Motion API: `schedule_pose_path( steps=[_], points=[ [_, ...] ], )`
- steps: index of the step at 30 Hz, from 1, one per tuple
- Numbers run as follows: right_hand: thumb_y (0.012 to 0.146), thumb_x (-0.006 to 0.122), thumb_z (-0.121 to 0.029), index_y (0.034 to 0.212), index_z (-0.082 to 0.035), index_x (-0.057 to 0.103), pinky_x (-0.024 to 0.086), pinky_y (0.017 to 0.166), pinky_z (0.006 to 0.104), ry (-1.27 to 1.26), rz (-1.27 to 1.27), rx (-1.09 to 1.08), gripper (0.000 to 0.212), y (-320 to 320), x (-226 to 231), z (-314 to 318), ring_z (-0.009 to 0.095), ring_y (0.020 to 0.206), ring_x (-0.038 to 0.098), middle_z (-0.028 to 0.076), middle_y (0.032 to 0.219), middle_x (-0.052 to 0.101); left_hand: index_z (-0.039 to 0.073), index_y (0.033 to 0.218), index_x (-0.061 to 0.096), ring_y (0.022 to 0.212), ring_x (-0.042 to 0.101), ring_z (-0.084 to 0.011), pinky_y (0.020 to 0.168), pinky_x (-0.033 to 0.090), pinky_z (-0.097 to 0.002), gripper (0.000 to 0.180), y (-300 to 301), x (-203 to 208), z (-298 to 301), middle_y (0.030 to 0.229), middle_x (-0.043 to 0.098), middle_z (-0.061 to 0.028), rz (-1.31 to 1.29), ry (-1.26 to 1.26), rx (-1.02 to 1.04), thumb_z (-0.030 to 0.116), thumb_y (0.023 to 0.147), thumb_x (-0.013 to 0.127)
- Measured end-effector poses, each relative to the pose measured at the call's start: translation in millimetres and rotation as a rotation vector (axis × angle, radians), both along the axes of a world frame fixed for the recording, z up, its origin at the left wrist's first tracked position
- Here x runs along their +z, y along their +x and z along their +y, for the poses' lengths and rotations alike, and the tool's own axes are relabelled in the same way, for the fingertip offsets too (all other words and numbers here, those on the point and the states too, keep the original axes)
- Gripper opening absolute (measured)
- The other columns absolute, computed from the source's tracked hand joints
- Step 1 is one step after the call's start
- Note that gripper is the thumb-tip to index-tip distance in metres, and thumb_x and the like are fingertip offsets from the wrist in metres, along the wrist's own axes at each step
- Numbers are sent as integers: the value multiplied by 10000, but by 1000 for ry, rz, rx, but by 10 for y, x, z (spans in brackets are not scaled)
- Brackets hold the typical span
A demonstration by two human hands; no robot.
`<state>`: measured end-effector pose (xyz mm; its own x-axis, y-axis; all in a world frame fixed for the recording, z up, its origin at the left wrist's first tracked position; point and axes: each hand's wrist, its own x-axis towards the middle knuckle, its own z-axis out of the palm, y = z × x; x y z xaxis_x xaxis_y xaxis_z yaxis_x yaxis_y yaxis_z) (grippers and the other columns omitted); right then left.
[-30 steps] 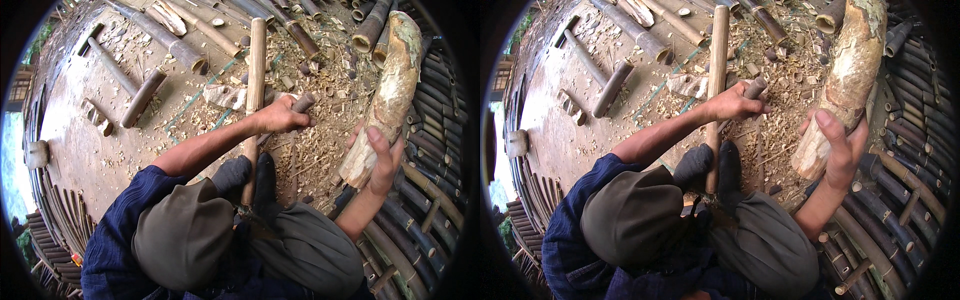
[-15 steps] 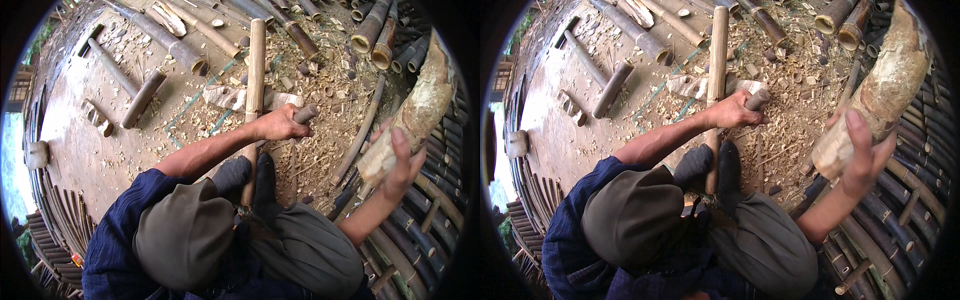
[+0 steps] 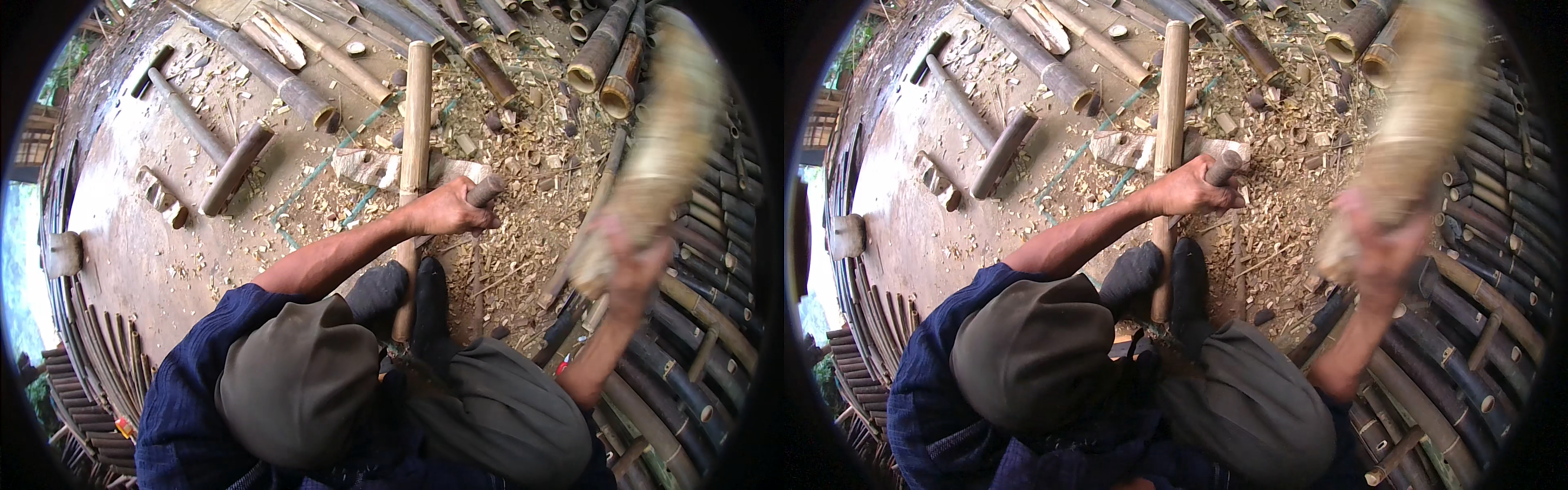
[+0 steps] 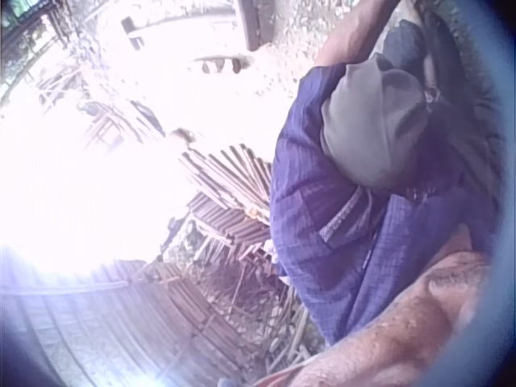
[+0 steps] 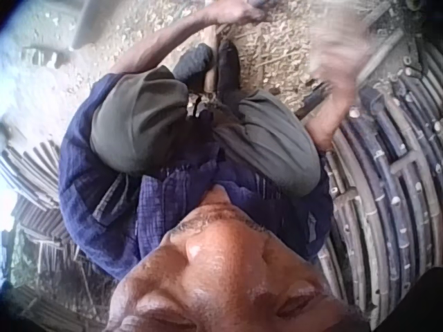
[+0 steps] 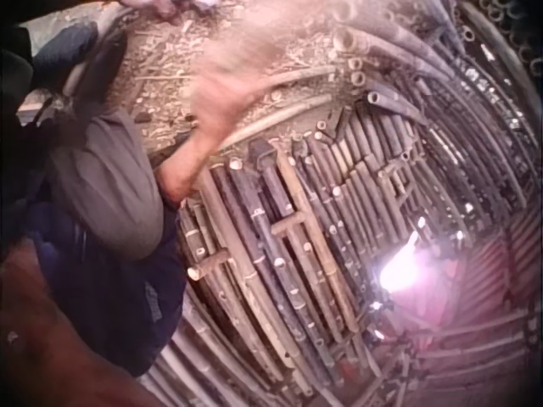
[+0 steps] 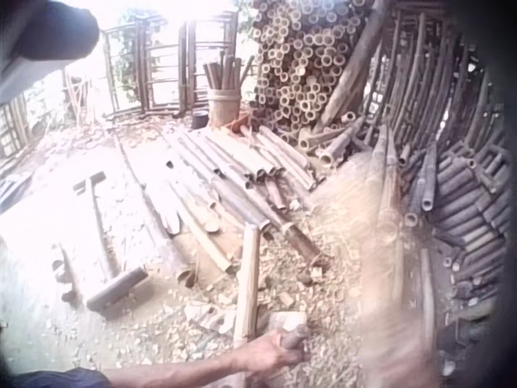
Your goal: The person selects a bamboo pole and uses a hand saw to cut it into smaller sections. They then use a knife to split the bamboo lengthwise and a wooden mallet to drive the split further.
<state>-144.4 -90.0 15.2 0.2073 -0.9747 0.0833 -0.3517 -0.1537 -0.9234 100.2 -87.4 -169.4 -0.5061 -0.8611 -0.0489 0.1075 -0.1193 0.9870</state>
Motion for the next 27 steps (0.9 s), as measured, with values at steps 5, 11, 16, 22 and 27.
schedule_pose_path(
  steps=[5, 11, 16, 22, 27],
  points=[
    [827, 779, -191, 1413, 51, 448, 545, 984, 375, 206, 467, 363, 716, 298, -141, -55, 249, 1108, 673, 187, 1232, 635, -2, 966, 696, 704, 591, -98, 642, 504, -301, 173, 31, -98, 34, 766, 649, -7, -20, -29, 60, 141, 886, 752],
    [798, 781, -200, 1432, 54, 452, 561, 930, 368, 130, 43, 115, 759, 99, 18, -28, 242, 992, 674, 195, 1217, 629, 110, 656, 582, 564, 534, -76, 535, 451, -296, 302, 274, 165, -363, 635, 587, 19, -123, -72, 130, 226, 878, 750],
    [819, 767, -200, 1483, 60, 400, 588, 917, 398, -279, 119, -8, 802, 80, 406, -34, 265, 961, 683, 224, 1241, 627, 77, 689, 622, 577, 556, -85, 555, 474, -302, 295, 223, 192, -648, 648, 611, 2, -165, -210, 103, 258, 877, 760],
    [807, 799, -178, 1552, 48, 346, 475, 1117, 397, -107, 408, 38, 901, 199, -195, -108, 297, 1159, 655, 223, 1380, 586, 54, 758, 647, 601, 603, -99, 579, 527, -312, 288, 247, 36, -695, 697, 649, -26, -175, -183, 113, 280, 894, 762],
    [791, 785, -179, 1553, 25, 364, 501, 1035, 370, 112, 265, 183, 895, 178, -336, -82, 240, 1158, 631, 163, 1341, 596, 54, 846, 710, 653, 659, -170, 622, 565, -342, 113, 206, -30, -636, 707, 668, -60, -104, -98, 145, 167, 854, 714]
  ],
)
